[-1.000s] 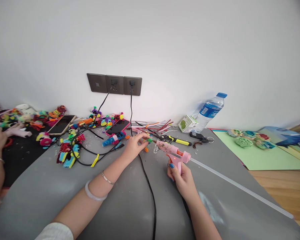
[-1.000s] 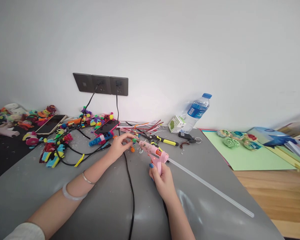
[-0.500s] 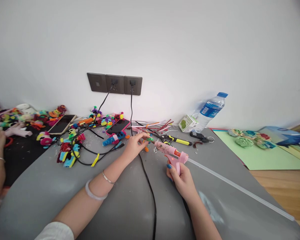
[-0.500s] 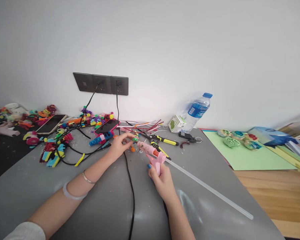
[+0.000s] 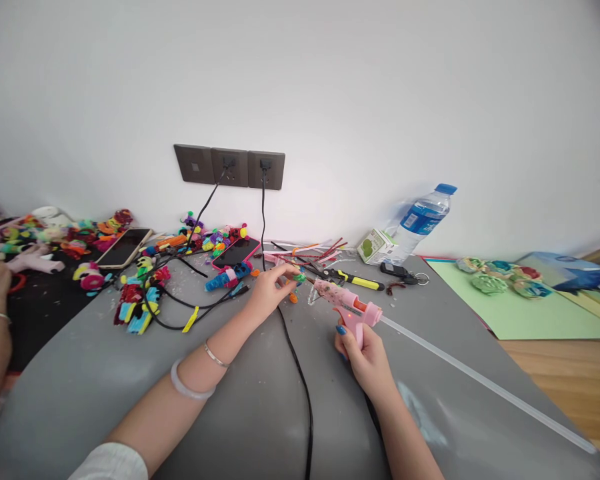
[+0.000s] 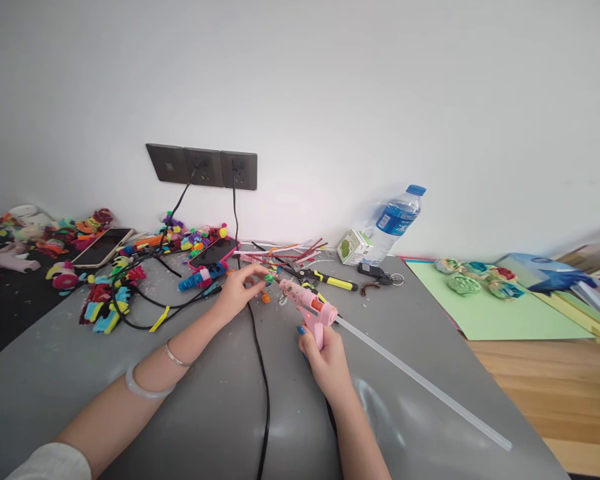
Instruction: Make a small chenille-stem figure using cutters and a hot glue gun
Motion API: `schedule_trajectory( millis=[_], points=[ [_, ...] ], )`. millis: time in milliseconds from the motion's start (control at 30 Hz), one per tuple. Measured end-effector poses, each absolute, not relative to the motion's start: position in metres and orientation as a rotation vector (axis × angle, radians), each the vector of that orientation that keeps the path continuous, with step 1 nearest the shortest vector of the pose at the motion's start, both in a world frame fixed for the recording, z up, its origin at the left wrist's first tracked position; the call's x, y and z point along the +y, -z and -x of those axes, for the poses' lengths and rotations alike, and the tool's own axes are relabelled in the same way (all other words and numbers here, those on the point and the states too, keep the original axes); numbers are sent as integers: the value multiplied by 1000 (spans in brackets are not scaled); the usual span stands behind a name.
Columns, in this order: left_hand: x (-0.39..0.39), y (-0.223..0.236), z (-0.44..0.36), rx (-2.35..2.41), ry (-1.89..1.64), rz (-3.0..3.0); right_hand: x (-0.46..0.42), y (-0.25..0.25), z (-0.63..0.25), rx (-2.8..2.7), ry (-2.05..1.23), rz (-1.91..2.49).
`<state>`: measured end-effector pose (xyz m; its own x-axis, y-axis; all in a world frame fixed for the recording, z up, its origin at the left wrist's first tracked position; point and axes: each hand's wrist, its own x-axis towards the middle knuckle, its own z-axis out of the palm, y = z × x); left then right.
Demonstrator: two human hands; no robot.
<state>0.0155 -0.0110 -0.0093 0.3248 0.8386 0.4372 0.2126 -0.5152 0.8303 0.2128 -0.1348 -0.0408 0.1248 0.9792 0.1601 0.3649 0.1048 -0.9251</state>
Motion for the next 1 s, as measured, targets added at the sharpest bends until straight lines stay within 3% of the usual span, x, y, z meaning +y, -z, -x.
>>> schedule_trajectory(
  millis=[1000],
  points=[
    [-9,12,-14,941,-1202,-1912,-134,42,-215,-1430,-832,1417]
  ],
)
